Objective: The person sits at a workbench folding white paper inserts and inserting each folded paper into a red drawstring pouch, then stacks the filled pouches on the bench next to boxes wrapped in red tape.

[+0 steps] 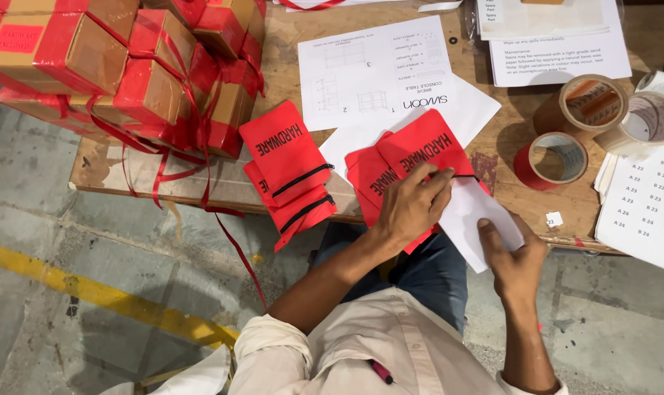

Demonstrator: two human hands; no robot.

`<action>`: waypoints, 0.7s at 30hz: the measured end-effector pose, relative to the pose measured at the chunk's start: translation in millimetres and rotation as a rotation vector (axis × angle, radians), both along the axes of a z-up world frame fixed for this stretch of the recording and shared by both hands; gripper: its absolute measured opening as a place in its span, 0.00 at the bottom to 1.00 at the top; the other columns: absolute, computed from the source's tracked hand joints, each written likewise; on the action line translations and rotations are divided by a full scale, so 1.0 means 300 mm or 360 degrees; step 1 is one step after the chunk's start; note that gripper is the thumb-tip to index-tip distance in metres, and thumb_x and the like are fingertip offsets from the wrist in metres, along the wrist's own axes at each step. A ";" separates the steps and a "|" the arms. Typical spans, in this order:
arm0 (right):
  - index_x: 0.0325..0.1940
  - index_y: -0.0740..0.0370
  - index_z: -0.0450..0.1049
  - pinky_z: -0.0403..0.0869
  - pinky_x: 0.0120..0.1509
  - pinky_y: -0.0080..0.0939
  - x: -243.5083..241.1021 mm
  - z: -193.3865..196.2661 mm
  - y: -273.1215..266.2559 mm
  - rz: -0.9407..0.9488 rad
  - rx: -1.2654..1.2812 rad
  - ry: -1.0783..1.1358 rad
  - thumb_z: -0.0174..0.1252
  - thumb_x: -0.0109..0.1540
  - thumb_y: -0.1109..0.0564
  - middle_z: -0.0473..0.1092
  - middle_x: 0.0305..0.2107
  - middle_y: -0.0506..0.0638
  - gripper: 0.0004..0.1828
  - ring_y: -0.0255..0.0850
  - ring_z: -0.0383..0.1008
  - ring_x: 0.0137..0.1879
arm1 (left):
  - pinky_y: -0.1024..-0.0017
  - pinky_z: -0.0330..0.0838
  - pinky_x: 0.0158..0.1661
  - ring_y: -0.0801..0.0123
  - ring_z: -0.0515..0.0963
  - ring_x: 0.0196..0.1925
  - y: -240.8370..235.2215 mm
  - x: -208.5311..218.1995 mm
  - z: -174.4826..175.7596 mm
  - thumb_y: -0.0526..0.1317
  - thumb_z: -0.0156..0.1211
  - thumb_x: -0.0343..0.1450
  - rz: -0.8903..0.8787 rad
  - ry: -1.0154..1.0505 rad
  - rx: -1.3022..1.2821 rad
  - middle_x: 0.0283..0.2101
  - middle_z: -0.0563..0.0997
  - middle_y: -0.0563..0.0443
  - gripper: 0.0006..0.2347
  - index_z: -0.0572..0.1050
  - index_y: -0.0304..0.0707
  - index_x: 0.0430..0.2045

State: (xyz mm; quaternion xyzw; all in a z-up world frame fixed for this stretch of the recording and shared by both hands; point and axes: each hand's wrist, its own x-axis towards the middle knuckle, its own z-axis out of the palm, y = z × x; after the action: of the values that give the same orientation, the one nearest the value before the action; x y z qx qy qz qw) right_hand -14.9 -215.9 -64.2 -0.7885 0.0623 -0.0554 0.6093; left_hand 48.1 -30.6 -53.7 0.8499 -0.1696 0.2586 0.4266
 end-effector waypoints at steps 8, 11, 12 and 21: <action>0.42 0.68 0.73 0.66 0.37 0.30 0.005 -0.007 0.049 -0.0201 0.0088 -0.0116 0.64 0.68 0.56 0.71 0.30 0.45 0.11 0.28 0.66 0.35 | 0.64 0.77 0.35 0.60 0.80 0.37 -0.017 -0.051 -0.004 0.33 0.64 0.70 -0.0064 -0.0039 0.0241 0.37 0.77 0.49 0.10 0.81 0.34 0.45; 0.40 0.65 0.69 0.67 0.39 0.28 0.017 -0.053 0.040 -0.0297 0.0168 -0.0253 0.65 0.68 0.57 0.71 0.31 0.44 0.12 0.26 0.67 0.36 | 0.61 0.76 0.37 0.59 0.78 0.37 -0.012 -0.075 0.013 0.32 0.65 0.68 0.0033 -0.0007 0.0285 0.36 0.77 0.50 0.10 0.82 0.36 0.42; 0.38 0.64 0.68 0.66 0.40 0.27 0.017 -0.081 0.040 -0.0289 0.0160 -0.0294 0.66 0.69 0.58 0.70 0.31 0.44 0.13 0.26 0.65 0.37 | 0.60 0.74 0.37 0.59 0.77 0.36 -0.005 -0.090 0.013 0.32 0.66 0.67 0.0081 0.0044 0.0324 0.35 0.78 0.51 0.10 0.83 0.37 0.41; 0.45 0.67 0.65 0.67 0.42 0.29 0.011 -0.088 0.083 -0.0364 0.0270 -0.0331 0.66 0.72 0.61 0.68 0.35 0.44 0.15 0.28 0.64 0.39 | 0.63 0.76 0.39 0.58 0.78 0.40 -0.006 -0.101 0.047 0.31 0.65 0.70 -0.0041 -0.0051 0.0071 0.39 0.77 0.48 0.09 0.80 0.33 0.43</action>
State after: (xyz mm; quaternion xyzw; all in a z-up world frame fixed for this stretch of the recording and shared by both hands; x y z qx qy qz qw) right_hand -11.5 -191.1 -90.4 -0.7121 0.0927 -0.2001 0.6666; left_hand 17.9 -32.3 -39.6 0.8527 -0.1931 0.2628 0.4081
